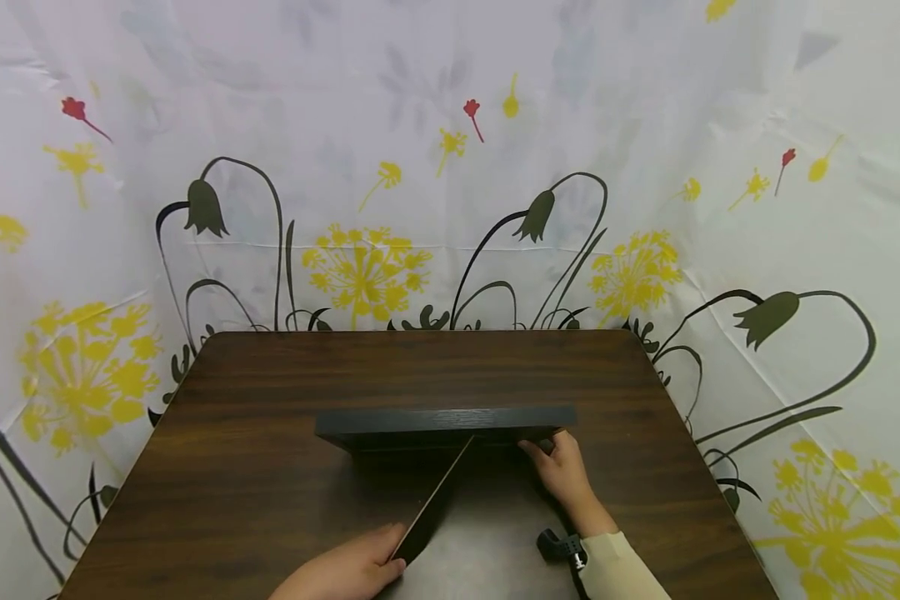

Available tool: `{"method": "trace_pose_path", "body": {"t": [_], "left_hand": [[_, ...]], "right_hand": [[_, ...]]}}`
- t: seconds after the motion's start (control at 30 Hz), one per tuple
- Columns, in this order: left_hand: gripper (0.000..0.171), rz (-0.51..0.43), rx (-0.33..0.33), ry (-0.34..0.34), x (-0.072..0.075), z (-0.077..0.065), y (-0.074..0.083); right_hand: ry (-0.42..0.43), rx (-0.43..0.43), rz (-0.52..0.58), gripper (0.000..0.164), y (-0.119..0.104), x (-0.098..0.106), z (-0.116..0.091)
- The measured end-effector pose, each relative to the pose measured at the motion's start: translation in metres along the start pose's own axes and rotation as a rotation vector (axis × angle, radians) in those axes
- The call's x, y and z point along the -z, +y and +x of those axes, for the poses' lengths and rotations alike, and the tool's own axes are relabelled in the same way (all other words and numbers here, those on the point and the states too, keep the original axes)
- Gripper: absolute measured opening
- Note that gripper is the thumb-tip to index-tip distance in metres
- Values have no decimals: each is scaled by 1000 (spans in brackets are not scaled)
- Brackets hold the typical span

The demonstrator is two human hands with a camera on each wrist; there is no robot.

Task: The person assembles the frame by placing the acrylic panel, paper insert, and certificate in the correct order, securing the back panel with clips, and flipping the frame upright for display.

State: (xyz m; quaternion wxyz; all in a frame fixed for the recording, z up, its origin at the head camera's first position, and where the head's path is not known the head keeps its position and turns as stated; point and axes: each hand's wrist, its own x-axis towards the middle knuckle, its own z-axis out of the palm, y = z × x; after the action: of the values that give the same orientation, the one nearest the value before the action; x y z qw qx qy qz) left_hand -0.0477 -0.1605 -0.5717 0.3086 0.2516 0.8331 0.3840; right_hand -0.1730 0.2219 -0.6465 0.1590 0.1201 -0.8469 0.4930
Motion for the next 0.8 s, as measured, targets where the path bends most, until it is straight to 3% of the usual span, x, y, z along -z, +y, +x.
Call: {"method": "trace_pose_path", "body": {"t": [0.1,0.23,0.3,0.37,0.47,0.5,0.63,0.7,0.8], "left_hand": [[29,-75,-44,-27,-4,0,-1],[31,-220,-81,-127,-3,-4,0],[25,-246,-104,-149,3,-8,3],[22,-218,-134,-117,11,-13,9],[25,-109,-224,41,25,-24,24],[28,-82,-281,109,29,-27,30],[45,38,-457,447,40,-40,55],[57,80,-496,575,44,-43,61],[72,126,-464,683,46,-44,63]], "right_hand": [[-6,-6,-2,25,-1,0,1],[-13,-34,19,29,0,-1,1],[-13,-34,24,32,1,-1,1],[-15,-32,35,33,1,-2,1],[-6,-22,43,34,1,-2,0],[-2,-19,44,33,0,-2,0],[7,-21,28,33,2,-1,2],[6,-17,15,32,3,0,3],[3,-6,5,31,3,-1,3]]}}
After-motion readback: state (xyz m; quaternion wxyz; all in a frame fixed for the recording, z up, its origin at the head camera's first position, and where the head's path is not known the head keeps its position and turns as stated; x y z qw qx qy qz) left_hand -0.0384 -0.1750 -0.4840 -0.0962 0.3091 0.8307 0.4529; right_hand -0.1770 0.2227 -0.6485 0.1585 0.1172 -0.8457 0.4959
